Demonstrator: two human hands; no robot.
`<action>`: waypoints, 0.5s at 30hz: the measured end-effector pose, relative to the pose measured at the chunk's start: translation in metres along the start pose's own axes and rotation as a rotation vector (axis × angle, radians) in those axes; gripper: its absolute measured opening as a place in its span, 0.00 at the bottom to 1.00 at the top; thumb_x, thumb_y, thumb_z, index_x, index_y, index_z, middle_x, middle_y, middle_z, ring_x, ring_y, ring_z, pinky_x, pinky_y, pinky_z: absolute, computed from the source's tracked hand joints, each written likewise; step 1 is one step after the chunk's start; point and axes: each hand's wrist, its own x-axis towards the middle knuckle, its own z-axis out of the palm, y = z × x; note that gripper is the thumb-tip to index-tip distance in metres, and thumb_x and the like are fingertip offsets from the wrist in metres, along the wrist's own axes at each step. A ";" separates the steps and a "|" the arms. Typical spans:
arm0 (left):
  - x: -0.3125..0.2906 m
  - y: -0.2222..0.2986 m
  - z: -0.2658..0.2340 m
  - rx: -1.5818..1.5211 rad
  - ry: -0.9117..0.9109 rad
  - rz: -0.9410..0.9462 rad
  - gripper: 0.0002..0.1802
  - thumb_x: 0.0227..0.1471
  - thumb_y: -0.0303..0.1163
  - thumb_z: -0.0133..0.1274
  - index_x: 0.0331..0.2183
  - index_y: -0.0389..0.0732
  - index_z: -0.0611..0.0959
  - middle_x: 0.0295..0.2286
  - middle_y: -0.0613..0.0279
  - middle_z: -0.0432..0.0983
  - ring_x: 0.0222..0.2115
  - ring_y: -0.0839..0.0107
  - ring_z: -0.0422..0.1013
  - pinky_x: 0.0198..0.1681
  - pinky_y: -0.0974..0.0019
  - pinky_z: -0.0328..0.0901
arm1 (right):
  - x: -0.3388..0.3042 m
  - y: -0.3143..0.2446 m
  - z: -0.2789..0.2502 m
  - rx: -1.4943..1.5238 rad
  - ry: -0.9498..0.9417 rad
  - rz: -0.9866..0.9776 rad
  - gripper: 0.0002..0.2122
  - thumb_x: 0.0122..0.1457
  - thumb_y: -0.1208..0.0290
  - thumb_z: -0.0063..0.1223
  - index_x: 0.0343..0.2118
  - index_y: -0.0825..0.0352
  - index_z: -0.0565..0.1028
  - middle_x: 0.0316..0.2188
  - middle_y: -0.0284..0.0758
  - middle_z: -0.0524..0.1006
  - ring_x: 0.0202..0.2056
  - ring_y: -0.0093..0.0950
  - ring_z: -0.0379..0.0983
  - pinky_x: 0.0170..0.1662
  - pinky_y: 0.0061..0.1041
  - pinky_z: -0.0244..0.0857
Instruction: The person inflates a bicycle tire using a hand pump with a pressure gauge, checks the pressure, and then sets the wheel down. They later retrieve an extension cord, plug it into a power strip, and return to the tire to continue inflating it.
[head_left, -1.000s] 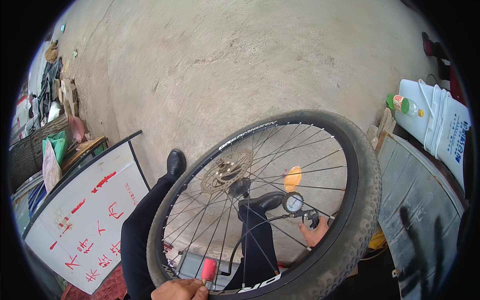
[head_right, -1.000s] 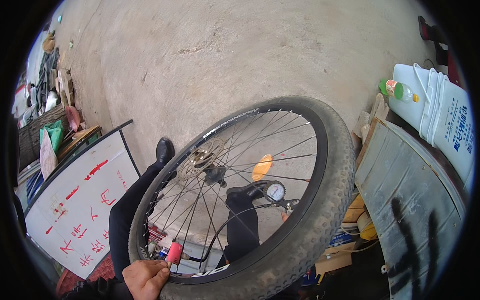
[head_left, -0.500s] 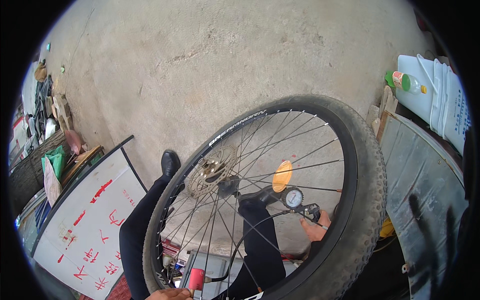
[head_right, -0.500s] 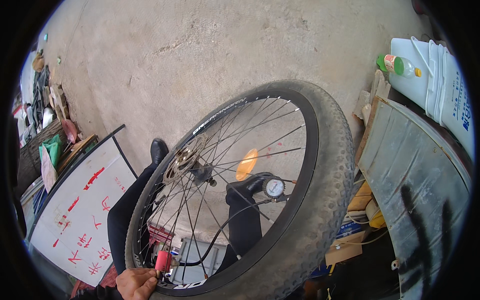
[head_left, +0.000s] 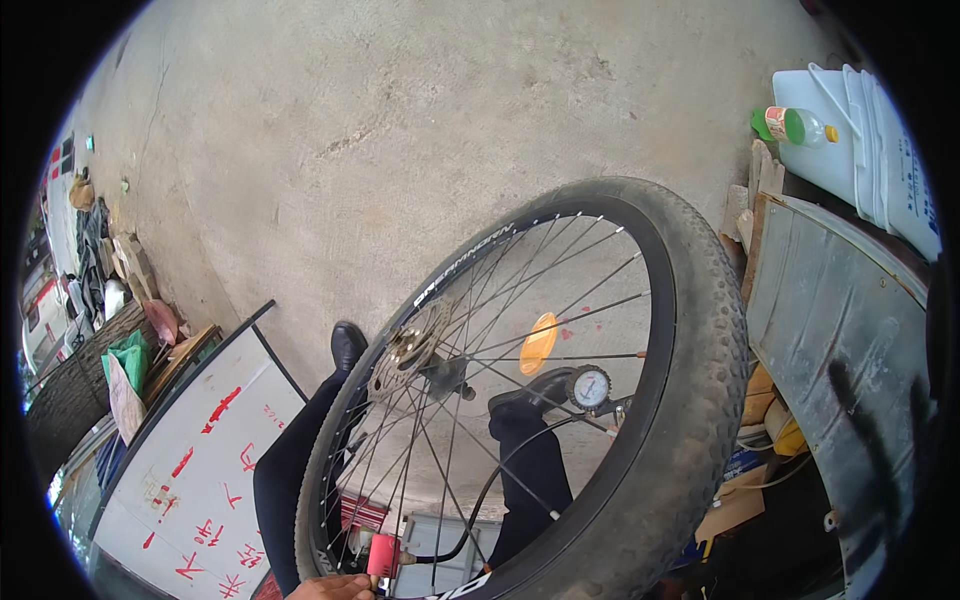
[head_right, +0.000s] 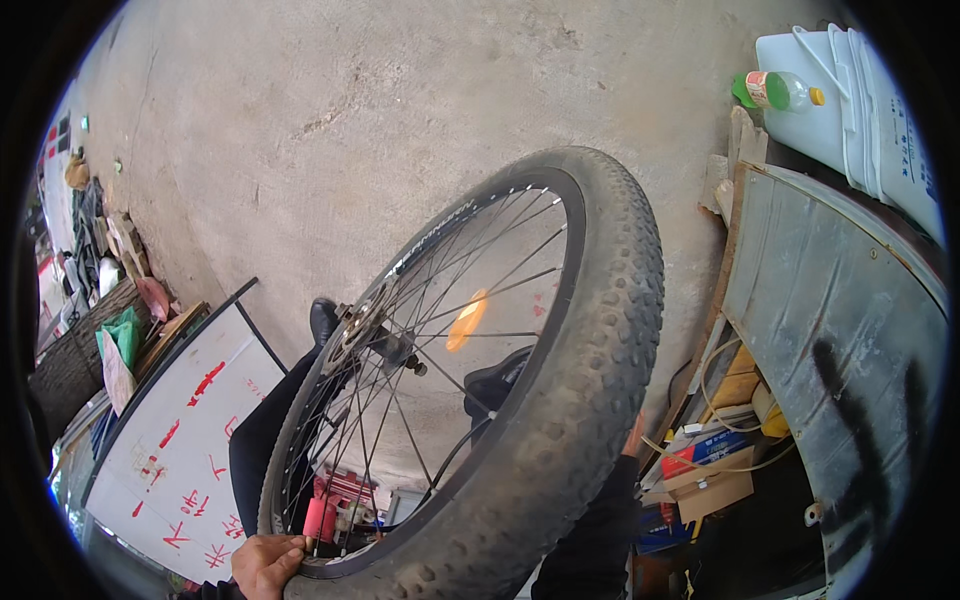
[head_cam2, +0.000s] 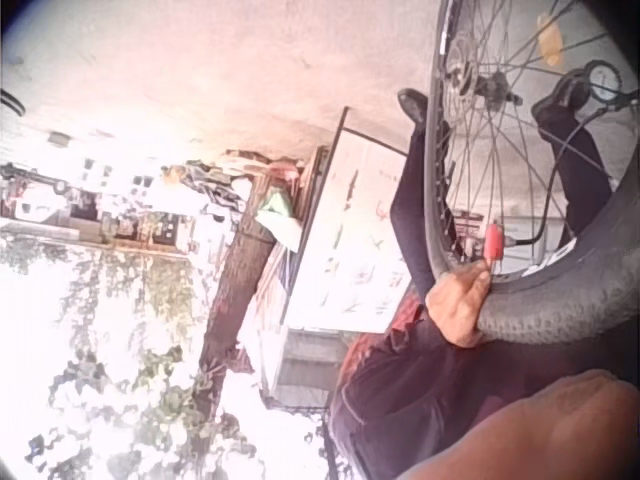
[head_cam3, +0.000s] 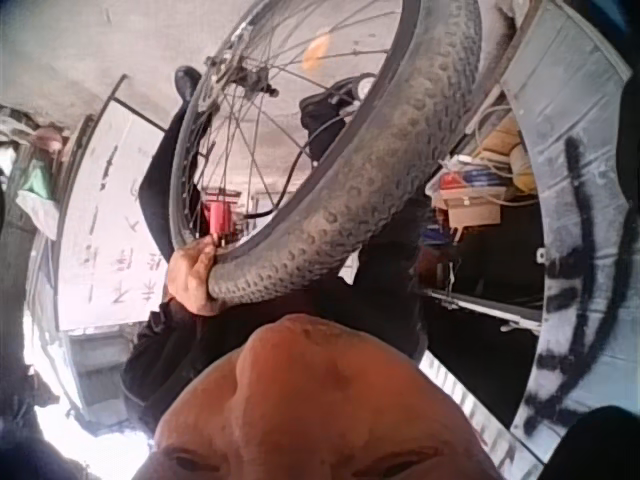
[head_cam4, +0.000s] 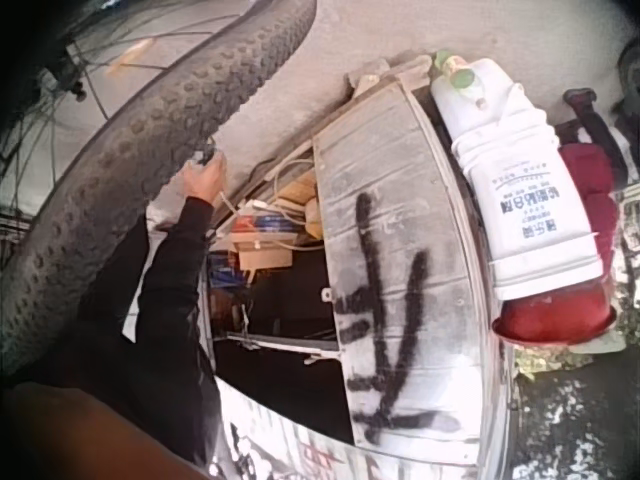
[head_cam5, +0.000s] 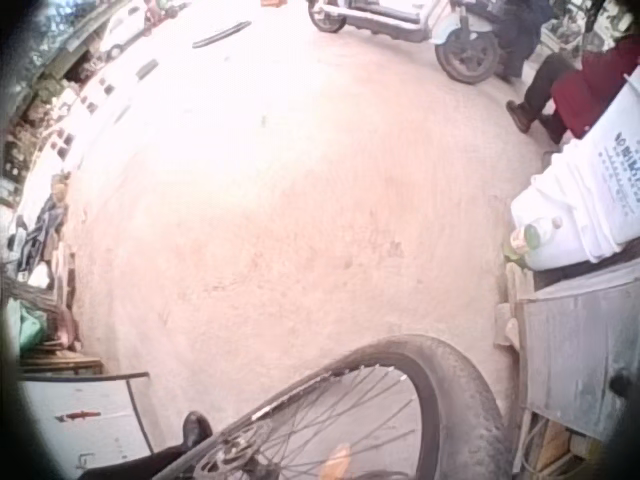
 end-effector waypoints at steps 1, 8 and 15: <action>-0.005 0.003 0.000 0.045 0.043 -0.042 0.38 0.42 0.42 0.70 0.50 0.30 0.76 0.37 0.40 0.80 0.35 0.48 0.79 0.37 0.53 0.74 | 0.006 -0.012 0.000 0.082 0.048 -0.003 0.28 0.42 0.63 0.74 0.44 0.69 0.74 0.38 0.45 0.79 0.41 0.47 0.76 0.47 0.44 0.68; -0.092 -0.033 -0.002 0.279 -0.180 -0.474 0.39 0.57 0.61 0.43 0.60 0.44 0.73 0.52 0.56 0.74 0.50 0.57 0.73 0.53 0.54 0.68 | 0.005 -0.069 -0.019 -0.227 -0.126 0.033 0.31 0.38 0.57 0.75 0.44 0.68 0.73 0.40 0.43 0.76 0.45 0.45 0.73 0.52 0.41 0.61; -0.141 -0.098 -0.021 0.722 -0.424 -1.005 0.28 0.61 0.52 0.48 0.58 0.50 0.76 0.56 0.61 0.72 0.55 0.67 0.69 0.59 0.61 0.64 | 0.018 -0.063 -0.011 -0.167 -0.110 -0.041 0.29 0.40 0.60 0.74 0.45 0.67 0.73 0.37 0.41 0.75 0.44 0.42 0.73 0.50 0.40 0.61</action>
